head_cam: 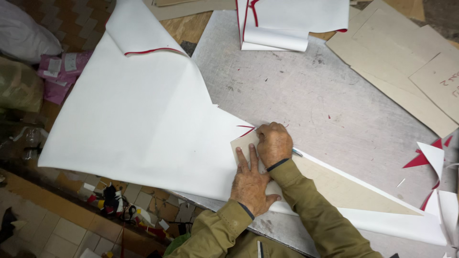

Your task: The person places cardboard templates on a white fabric with red trim and uses a utility knife to cut along the template edges. The person removes the cut pieces and repeats the process with different templates, accumulating cut fabric pieces on the table.

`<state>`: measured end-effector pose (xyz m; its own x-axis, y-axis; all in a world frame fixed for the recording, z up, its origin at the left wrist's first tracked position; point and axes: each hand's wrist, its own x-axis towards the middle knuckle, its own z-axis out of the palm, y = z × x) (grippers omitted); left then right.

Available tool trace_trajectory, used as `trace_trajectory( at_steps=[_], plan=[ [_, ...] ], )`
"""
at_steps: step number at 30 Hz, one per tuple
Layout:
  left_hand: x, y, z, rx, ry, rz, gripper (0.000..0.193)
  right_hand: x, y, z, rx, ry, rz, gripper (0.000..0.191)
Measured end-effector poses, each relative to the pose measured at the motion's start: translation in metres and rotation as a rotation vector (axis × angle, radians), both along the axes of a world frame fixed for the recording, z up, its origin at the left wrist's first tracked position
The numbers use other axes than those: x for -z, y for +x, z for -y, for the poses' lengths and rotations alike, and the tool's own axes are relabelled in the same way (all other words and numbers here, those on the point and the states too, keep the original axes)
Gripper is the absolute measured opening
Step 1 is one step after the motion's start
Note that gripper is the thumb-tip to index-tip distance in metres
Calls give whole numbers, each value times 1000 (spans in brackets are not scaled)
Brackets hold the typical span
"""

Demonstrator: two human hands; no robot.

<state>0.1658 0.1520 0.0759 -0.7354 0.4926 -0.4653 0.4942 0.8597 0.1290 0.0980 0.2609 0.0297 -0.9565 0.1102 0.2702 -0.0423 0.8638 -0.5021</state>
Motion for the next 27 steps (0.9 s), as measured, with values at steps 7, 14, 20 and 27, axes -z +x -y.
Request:
trace_trajectory(
  at_steps=[7, 14, 20, 27],
  plan=[
    [-13, -4, -14, 112, -189, -3, 96, 0, 26, -36, 9, 16, 31, 19],
    [-23, -3, -35, 25, -258, 75, 98, -8, 95, -122, 27, 22, 38, 25],
    [-7, 2, -55, 10, -356, 47, 101, -3, 149, -205, 86, 24, 23, 22],
    [17, 3, -58, 8, -379, -4, 101, -4, 210, -288, 130, 72, 0, 16]
  ],
)
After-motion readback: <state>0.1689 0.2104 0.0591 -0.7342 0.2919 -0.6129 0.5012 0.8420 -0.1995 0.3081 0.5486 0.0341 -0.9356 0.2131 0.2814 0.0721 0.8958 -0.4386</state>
